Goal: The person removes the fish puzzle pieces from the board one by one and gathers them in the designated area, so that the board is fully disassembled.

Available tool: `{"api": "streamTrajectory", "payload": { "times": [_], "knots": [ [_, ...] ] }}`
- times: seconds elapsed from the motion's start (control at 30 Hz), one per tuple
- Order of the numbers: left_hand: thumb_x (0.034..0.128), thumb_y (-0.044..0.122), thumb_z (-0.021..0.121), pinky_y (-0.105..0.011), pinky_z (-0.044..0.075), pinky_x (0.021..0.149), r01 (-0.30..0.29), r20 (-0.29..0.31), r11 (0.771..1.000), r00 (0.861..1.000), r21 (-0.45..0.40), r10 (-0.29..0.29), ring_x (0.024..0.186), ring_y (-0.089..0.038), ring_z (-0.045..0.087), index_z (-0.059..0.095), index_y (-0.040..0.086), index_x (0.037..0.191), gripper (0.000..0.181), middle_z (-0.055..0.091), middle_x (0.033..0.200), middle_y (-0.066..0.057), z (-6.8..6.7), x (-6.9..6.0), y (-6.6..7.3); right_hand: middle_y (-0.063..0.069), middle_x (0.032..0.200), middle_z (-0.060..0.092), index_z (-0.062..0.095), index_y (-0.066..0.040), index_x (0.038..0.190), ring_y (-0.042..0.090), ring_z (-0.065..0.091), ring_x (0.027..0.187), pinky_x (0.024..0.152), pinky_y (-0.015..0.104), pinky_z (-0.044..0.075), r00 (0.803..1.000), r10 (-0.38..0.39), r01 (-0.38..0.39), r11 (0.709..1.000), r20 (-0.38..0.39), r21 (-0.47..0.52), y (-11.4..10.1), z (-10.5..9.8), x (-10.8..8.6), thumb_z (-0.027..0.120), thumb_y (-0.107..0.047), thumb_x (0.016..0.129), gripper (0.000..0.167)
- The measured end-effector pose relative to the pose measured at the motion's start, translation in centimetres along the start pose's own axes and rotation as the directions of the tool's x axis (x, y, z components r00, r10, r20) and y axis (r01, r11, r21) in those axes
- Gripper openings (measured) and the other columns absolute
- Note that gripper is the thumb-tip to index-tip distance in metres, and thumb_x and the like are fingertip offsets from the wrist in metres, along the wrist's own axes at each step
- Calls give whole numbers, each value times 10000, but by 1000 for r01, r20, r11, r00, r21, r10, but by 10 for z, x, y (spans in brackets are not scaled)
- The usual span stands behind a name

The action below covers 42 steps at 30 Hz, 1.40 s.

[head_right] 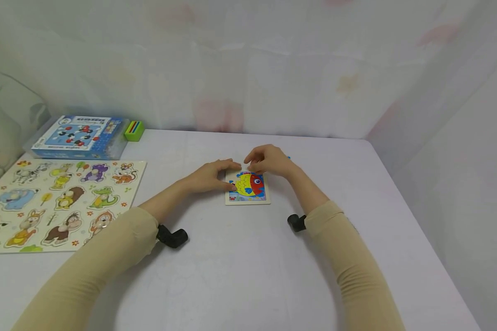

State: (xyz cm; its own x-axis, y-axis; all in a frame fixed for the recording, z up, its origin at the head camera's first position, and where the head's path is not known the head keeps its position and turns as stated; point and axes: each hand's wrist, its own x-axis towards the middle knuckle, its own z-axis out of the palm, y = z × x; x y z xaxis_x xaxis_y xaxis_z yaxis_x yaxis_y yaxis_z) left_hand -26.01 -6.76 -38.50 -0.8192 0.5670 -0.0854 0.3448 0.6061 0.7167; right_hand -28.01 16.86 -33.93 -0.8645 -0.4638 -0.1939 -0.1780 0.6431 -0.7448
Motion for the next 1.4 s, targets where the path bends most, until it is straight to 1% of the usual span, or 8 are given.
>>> {"api": "streamTrajectory", "payload": {
  "times": [0.07, 0.17, 0.3, 0.43, 0.6, 0.77, 0.97, 1.4],
  "knots": [
    [852, 376, 741, -568, 177, 1254, -3, 2, 1000, 1000, -4, 3, 1547, -296, 221, 537, 201, 1413, 622, 346, 1616, -71, 0, 0, 0, 114, 1016, 667, 691, -83, 1141, 241, 634, 911, 843, 303, 597, 1000, -9, 9, 1000, 13, -11, -2, 3, 1, 669, -180, 928, 236],
    [850, 363, 747, -541, 195, 1258, -19, 0, 1000, 1000, -9, 19, 1546, -268, 232, 535, 196, 1414, 626, 403, 1586, -49, 0, 0, 0, 90, 993, 675, 699, -111, 1121, 232, 645, 877, 819, 289, 590, 1000, -16, 17, 999, 25, -43, -4, 6, 2, 688, -200, 917, 223],
    [854, 348, 747, -528, 205, 1258, -40, 1, 999, 999, -17, 40, 1547, -258, 228, 535, 208, 1413, 614, 466, 1544, -17, -1, -1, 0, 52, 942, 674, 707, -121, 1105, 197, 617, 856, 782, 257, 537, 999, -20, 24, 997, 46, -79, -5, 10, 3, 689, -202, 908, 214],
    [863, 336, 744, -522, 201, 1261, -49, 0, 998, 999, -26, 49, 1544, -264, 234, 537, 210, 1404, 593, 477, 1534, -19, -1, -2, 1, 35, 909, 668, 709, -110, 1088, 183, 581, 857, 760, 257, 485, 997, -39, 46, 994, 67, -103, -5, 12, 4, 695, -178, 890, 210],
    [863, 326, 743, -543, 194, 1258, -51, 0, 998, 999, -28, 51, 1539, -289, 242, 535, 201, 1402, 592, 459, 1546, -44, -1, -1, 0, 32, 927, 683, 715, -120, 1067, 186, 588, 874, 794, 259, 477, 997, -51, 60, 988, 65, -140, -4, 15, 5, 727, -165, 873, 199],
    [862, 332, 739, -548, 193, 1257, -47, 0, 999, 999, -22, 48, 1543, -293, 228, 536, 214, 1398, 585, 441, 1558, -43, 0, 0, -1, 32, 931, 676, 718, -116, 1059, 188, 600, 885, 821, 261, 485, 996, -62, 71, 987, 65, -146, -4, 17, 5, 732, -161, 872, 193],
    [862, 319, 743, -550, 188, 1257, -48, 5, 999, 999, -21, 49, 1545, -294, 221, 533, 209, 1401, 589, 439, 1560, -42, -1, -1, 1, 27, 919, 664, 722, -105, 1052, 177, 588, 847, 766, 239, 487, 995, -82, 90, 985, 61, -145, -4, 18, 4, 742, -144, 860, 197],
    [857, 310, 746, -556, 178, 1258, -42, 9, 999, 999, -25, 42, 1553, -285, 198, 529, 204, 1405, 598, 443, 1556, -36, -1, -1, 2, 14, 925, 631, 723, -162, 1087, 173, 552, 885, 778, 251, 441, 995, -46, 60, 986, 89, -154, -2, 21, 6, 740, -180, 867, 221]
  ]
}}
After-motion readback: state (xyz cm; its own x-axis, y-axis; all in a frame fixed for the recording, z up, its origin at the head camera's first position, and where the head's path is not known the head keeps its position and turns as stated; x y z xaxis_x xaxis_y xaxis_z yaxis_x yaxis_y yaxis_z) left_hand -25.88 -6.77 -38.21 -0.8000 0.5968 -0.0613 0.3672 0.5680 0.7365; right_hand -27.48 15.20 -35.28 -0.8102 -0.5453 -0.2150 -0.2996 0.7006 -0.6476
